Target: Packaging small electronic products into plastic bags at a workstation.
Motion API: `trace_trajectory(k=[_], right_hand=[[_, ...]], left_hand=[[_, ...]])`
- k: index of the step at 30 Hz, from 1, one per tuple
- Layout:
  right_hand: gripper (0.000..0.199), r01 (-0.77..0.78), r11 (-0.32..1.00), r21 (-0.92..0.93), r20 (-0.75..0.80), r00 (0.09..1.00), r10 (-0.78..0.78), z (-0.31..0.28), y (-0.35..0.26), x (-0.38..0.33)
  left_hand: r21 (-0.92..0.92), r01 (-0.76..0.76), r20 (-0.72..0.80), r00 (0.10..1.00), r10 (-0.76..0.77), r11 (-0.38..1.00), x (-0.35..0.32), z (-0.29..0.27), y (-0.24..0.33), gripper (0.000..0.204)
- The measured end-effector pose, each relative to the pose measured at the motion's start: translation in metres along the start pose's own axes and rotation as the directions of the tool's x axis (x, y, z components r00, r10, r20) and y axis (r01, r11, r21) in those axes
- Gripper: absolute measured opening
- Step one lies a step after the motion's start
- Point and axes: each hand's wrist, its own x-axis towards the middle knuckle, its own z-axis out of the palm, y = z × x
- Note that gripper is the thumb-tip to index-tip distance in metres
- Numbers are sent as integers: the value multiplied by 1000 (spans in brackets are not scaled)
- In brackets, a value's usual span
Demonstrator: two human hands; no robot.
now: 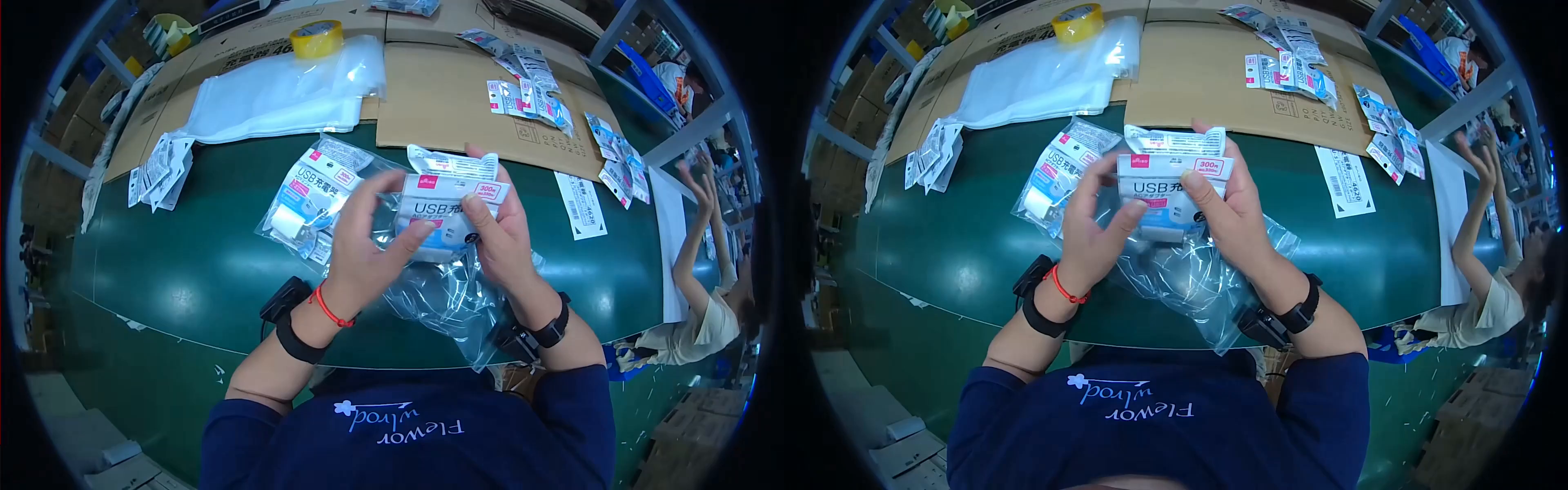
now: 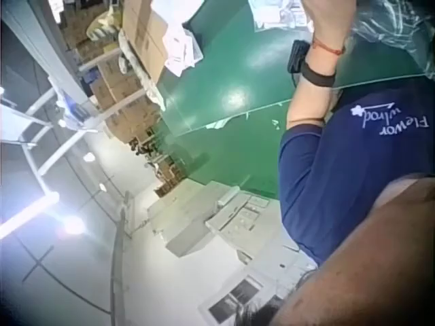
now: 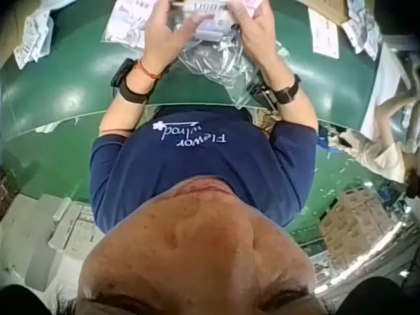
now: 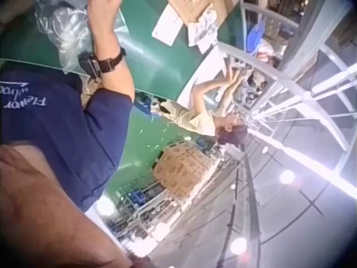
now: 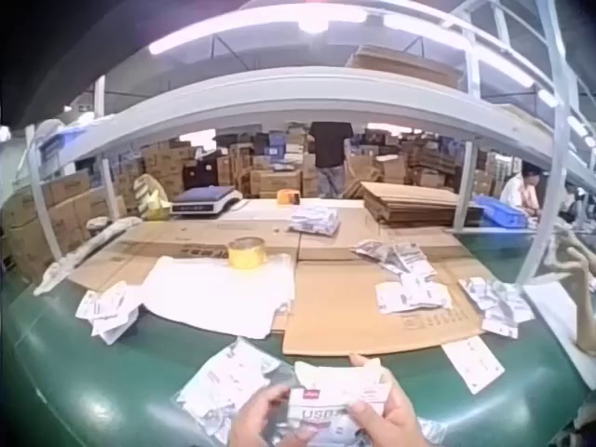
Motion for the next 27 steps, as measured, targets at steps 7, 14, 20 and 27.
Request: trace_trajectory(k=[7, 14, 20, 27], right_hand=[[51, -10, 997, -74, -80, 997, 4, 6, 8, -8], [47, -91, 991, 102, -114, 988, 103, 6, 14, -7], [41, -55, 995, 86, -66, 996, 61, 14, 14, -11], [34, 5, 1000, -7, -122, 993, -5, 15, 2, -12]], left_hand=[[-413, 261, 209, 960, -188, 873, -9, 20, 4, 42], [-452, 283, 164, 959, -233, 846, -13, 29, -2, 38], [-483, 224, 95, 974, -204, 847, -9, 22, -2, 36], [-482, 57, 25, 998, -52, 874, -11, 27, 6, 33]])
